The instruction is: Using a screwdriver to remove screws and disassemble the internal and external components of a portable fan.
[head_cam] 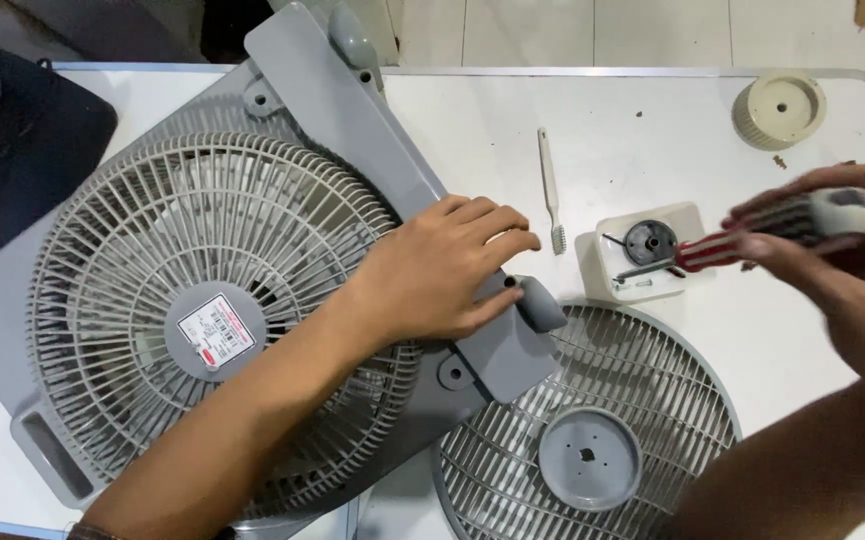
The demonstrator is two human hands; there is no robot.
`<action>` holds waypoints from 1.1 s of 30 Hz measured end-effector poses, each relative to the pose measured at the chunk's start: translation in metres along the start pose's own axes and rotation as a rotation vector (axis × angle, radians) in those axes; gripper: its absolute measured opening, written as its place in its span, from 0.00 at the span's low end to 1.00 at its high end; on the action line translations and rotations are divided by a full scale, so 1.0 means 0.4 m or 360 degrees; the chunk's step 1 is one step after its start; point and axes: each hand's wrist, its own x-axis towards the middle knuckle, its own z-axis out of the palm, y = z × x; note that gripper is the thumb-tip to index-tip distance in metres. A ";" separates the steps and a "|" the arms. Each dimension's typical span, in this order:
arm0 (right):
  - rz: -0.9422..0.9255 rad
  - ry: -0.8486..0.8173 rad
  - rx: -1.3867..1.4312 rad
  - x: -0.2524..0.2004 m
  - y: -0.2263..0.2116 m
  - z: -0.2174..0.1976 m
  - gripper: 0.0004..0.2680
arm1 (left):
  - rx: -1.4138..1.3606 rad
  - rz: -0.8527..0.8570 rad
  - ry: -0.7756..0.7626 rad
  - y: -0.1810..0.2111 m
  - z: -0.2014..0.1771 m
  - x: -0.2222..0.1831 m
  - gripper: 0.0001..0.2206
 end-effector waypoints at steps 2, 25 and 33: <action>-0.0079 -0.0042 0.0055 0.002 0.095 -0.049 0.14 | 0.0058 0.0030 0.0061 0.002 -0.002 -0.002 0.24; -0.0311 0.0032 0.0365 -0.029 0.192 -0.027 0.29 | -0.0248 0.0251 0.0608 -0.008 0.017 -0.010 0.05; -0.0377 0.0023 0.0290 -0.043 0.188 -0.032 0.25 | -0.0282 0.0223 0.0593 -0.011 0.017 -0.009 0.02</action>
